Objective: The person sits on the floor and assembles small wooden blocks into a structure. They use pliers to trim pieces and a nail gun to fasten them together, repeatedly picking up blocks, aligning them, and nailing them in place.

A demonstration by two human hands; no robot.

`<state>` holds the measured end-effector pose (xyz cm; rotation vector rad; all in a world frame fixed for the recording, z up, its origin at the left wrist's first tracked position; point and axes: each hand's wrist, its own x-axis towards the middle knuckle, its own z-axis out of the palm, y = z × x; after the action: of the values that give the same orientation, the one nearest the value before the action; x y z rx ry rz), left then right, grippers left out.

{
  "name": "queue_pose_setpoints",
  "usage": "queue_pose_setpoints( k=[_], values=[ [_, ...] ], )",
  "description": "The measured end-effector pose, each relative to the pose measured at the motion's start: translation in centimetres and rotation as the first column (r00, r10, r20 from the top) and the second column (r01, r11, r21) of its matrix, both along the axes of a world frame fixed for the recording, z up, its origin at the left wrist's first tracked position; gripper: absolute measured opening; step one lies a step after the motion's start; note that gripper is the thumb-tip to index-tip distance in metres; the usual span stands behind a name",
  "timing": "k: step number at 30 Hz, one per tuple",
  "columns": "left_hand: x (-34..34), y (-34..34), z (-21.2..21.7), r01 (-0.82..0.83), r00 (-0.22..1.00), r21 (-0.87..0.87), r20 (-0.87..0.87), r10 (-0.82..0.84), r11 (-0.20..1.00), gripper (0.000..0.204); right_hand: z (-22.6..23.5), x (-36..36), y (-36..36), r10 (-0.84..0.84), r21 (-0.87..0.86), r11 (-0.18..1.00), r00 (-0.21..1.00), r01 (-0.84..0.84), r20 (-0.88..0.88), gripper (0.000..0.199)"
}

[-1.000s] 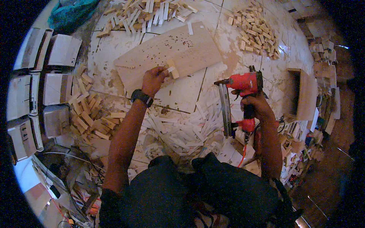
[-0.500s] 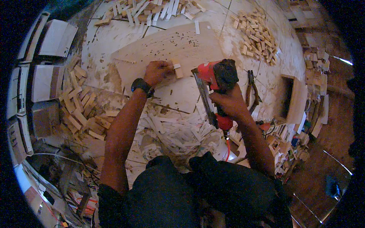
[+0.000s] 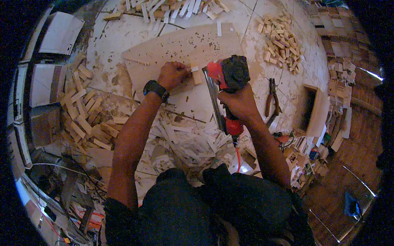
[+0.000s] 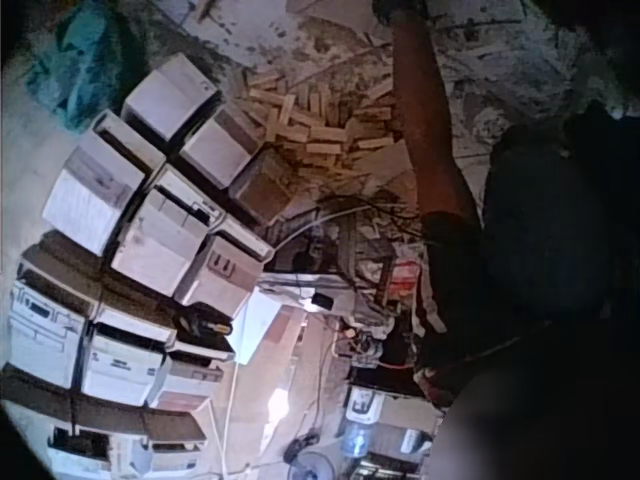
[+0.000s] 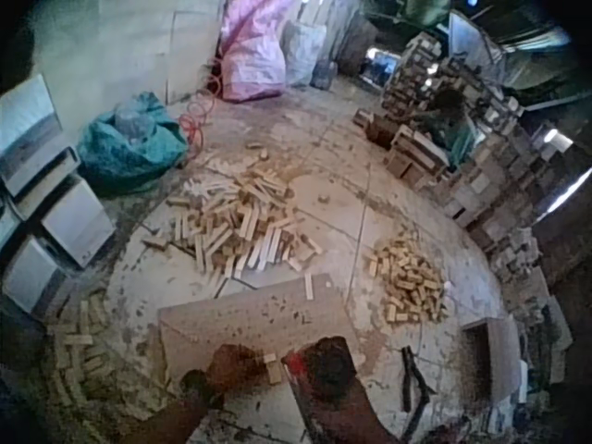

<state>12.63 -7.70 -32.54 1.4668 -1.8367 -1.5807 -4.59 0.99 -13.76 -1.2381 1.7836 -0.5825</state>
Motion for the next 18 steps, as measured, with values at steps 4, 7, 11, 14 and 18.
queue_pose_setpoints(
  k=[4,7,11,14,18],
  values=[
    [0.1,0.3,0.3,-0.049,0.997,0.033,-0.055,0.050,0.998,0.036,-0.8,0.4,-0.2,-0.005,0.074,0.997,1.000,0.007,-0.026,0.027],
    [0.0,0.3,0.1,-0.066,0.989,0.179,-0.117,0.088,0.982,0.035,-1.4,0.7,-0.6,0.012,0.051,0.999,0.999,-0.010,-0.035,0.026],
    [0.1,0.3,0.0,-0.046,0.991,0.062,-0.122,0.053,0.997,0.030,-2.1,1.2,-0.9,-0.060,0.073,0.996,0.998,0.059,0.021,0.025],
    [0.1,0.2,0.0,-0.032,0.997,-0.022,-0.076,0.030,0.999,0.025,-2.6,1.5,-1.0,-0.020,-0.003,1.000,1.000,0.021,0.007,0.022],
    [0.0,0.1,-0.1,0.073,0.997,-0.113,-0.017,-0.075,0.991,0.026,-3.0,1.6,-1.2,-0.012,0.041,0.999,1.000,0.013,-0.019,0.020]
  ],
)
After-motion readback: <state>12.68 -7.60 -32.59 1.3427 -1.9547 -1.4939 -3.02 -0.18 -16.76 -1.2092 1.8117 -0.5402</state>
